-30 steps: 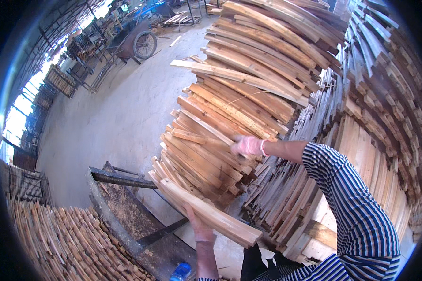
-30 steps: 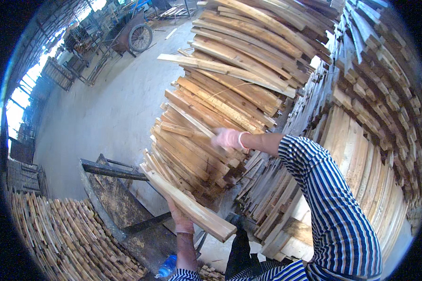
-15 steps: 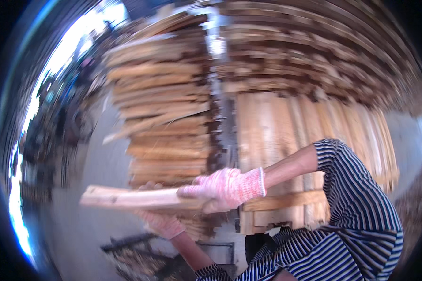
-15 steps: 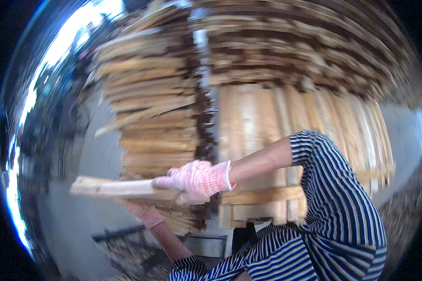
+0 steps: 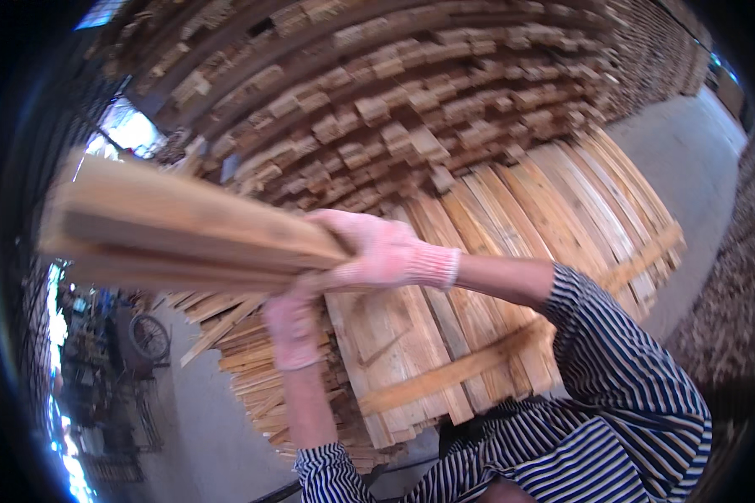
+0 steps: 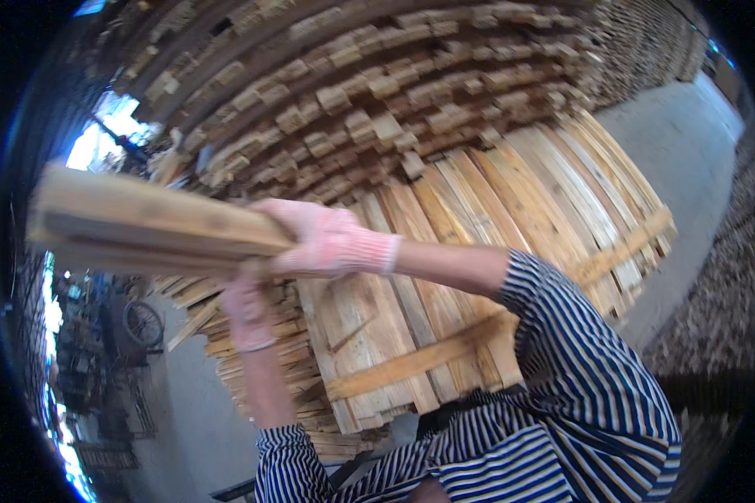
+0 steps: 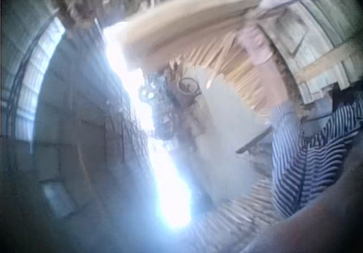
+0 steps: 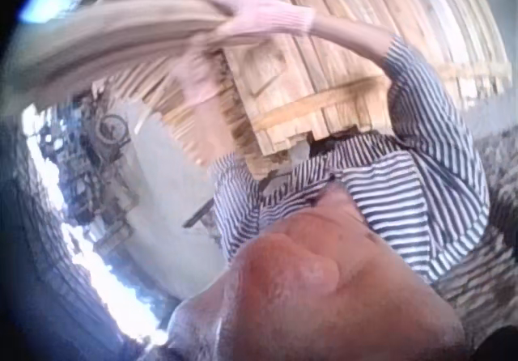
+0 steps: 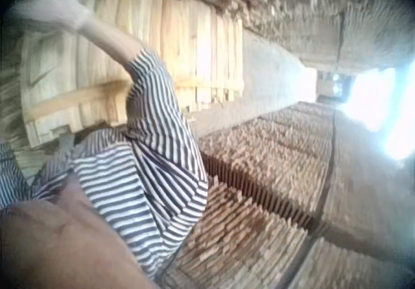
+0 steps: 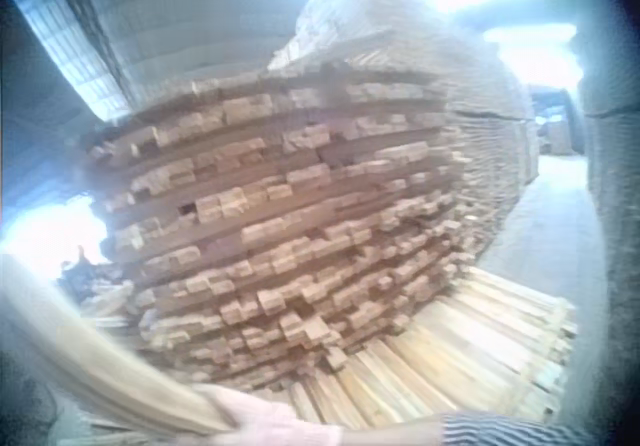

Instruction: The person repeatedly picks up bundles of wooden planks from a pile and stacks them onto a growing stack. The worker wears pink gloves and handles the lumber by hand, moving between two locations in a warehouse setting.

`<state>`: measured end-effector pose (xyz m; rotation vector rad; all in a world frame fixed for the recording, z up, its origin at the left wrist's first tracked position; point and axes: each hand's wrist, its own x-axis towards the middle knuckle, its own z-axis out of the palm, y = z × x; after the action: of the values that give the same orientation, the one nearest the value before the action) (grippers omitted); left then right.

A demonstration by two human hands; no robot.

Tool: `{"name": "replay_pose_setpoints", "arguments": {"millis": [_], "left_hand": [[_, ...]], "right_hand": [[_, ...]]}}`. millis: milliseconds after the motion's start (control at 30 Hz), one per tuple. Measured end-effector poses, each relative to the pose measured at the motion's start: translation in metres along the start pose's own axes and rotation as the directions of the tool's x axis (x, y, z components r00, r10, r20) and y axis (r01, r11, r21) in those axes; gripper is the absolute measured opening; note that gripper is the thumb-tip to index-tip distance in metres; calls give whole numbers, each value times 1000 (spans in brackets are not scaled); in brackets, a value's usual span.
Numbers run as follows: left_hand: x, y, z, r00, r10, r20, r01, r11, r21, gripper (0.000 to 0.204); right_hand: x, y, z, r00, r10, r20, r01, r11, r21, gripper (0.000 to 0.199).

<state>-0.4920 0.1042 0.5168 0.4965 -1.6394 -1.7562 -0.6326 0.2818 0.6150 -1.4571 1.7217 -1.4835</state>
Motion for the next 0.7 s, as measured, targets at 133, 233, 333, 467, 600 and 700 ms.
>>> {"name": "replay_pose_setpoints", "arguments": {"millis": [133,233,333,467,600,700], "left_hand": [[33,-49,16,928,144,344,-217,959,184,65],[41,-38,44,957,38,288,-66,994,90,69],[40,-4,55,981,82,176,-100,990,95,77],[39,49,105,957,158,242,-184,979,85,78],[35,75,93,971,59,232,-107,974,199,74],[31,93,65,969,-38,243,-63,917,394,69]], "right_hand": [[-4,88,-5,994,-33,-107,52,981,188,88],[-4,85,-39,998,66,2,-65,973,220,93],[6,102,-47,999,-54,-2,53,958,281,87],[0,92,-74,991,-123,-52,131,967,216,81],[-43,55,-159,994,68,87,-60,994,-87,80],[-79,66,-233,962,228,150,-185,949,-257,78]]}}
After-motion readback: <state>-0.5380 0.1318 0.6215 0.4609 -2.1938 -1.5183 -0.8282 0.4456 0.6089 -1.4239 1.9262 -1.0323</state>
